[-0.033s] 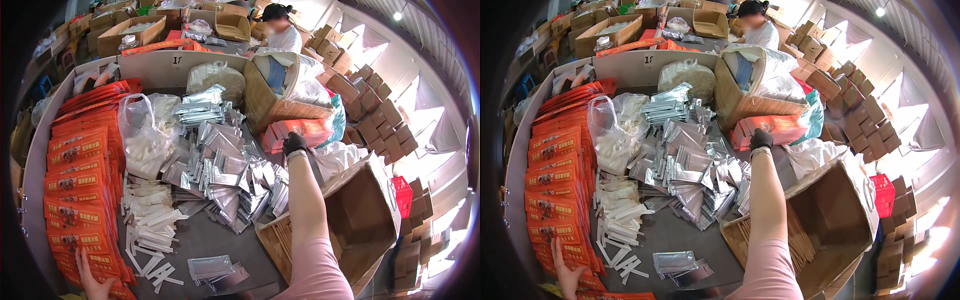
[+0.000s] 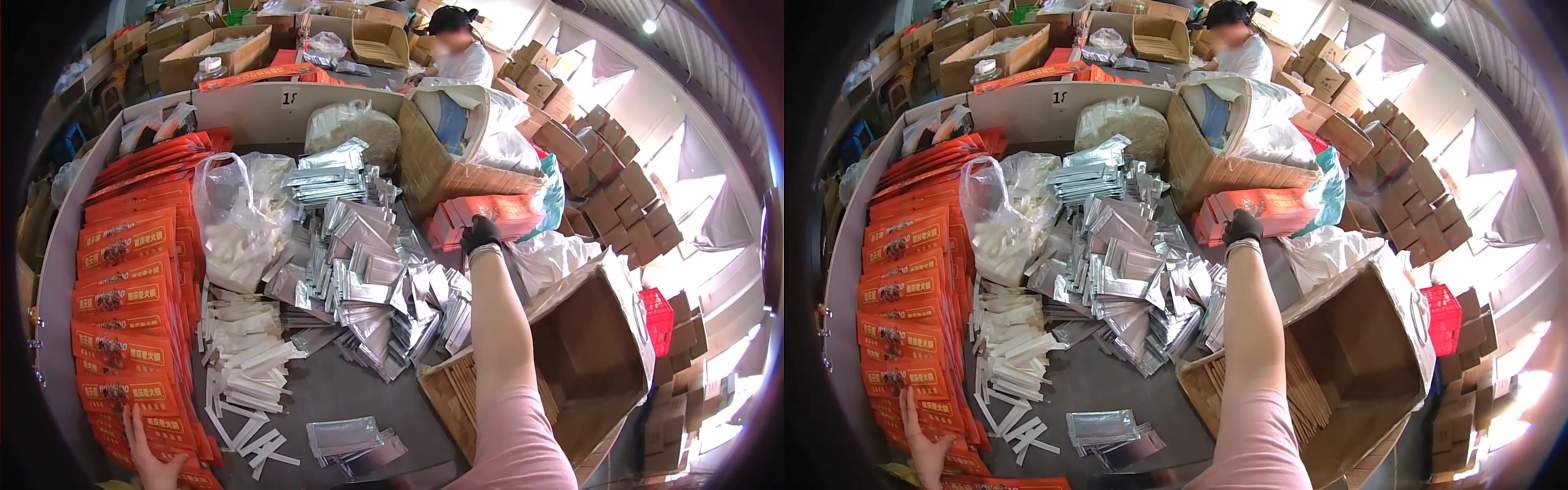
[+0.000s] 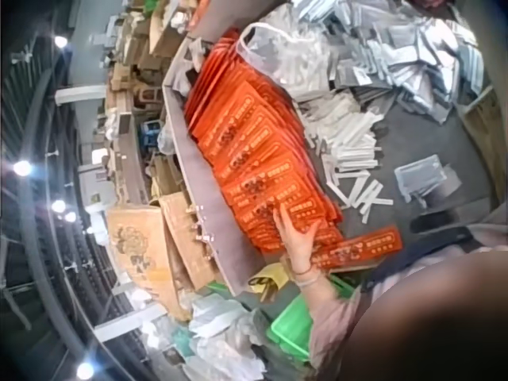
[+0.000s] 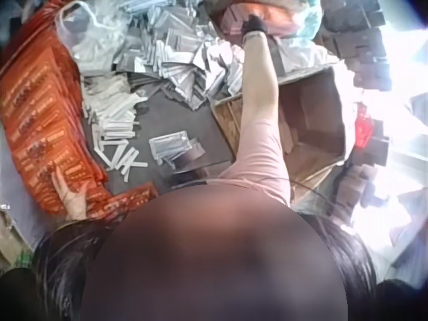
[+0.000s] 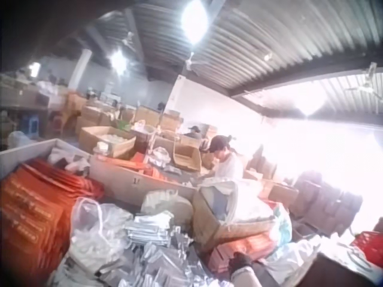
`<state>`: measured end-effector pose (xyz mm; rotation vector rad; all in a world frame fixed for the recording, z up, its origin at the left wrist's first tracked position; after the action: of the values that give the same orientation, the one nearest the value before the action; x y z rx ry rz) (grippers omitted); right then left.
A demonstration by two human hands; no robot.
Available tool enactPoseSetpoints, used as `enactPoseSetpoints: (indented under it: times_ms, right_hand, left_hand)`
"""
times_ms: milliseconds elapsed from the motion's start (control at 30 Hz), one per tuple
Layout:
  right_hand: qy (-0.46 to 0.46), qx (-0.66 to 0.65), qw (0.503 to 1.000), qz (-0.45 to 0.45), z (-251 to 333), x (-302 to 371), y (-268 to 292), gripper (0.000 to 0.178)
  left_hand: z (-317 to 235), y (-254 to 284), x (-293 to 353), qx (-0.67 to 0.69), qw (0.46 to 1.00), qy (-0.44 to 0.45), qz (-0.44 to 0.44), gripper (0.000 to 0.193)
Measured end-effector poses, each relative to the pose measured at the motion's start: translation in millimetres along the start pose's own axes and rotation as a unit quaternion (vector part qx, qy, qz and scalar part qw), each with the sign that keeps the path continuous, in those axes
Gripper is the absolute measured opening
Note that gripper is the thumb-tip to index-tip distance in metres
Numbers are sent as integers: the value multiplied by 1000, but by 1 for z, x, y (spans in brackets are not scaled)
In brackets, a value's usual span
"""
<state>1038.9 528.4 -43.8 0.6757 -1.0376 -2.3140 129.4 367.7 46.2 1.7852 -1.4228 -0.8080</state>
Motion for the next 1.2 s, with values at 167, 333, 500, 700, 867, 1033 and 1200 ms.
enactPoseSetpoints:
  times_ms: [167, 333, 500, 700, 867, 1033, 1200]
  right_hand:
    - [-397, -477, 784, -19, 79, 119, -18, 16]
    - [-439, -513, 729, -112, 63, 136, 44, 15]
    - [-225, -704, 673, 38, 129, 186, 86, 23]
    - [-78, -523, 834, 157, 184, 497, 161, 41]
    - [-38, -329, 857, 394, 180, 650, 139, 53]
    - [128, -295, 938, 127, 178, 616, 187, 49]
    - [226, -263, 938, -4, 200, 633, 213, 35]
  left_hand:
    - [-8, 41, 22, -45, 997, -48, -45, 99]
    - [-28, 24, 22, -5, 984, -173, -49, 86]
    - [-85, -32, 33, 252, 961, -83, 76, 70]
    - [-205, -133, 77, 626, 671, 135, 373, 57]
    - [-198, -133, 142, 531, 735, 33, 421, 41]
    - [-160, -119, 185, 514, 729, 57, 448, 42]
    - [-178, -94, 217, 532, 698, -18, 479, 46]
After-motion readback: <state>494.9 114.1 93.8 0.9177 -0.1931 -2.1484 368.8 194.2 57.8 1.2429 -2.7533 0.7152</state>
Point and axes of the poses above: each hand's wrist, its own x-axis away from the middle knuckle, its own y-axis out of the back of the hand, z = x × y, the point moved 9 cm from there along -x, towards the middle knuckle, and after that the axes turned 12 degrees about -z, right-handed, at the moved point
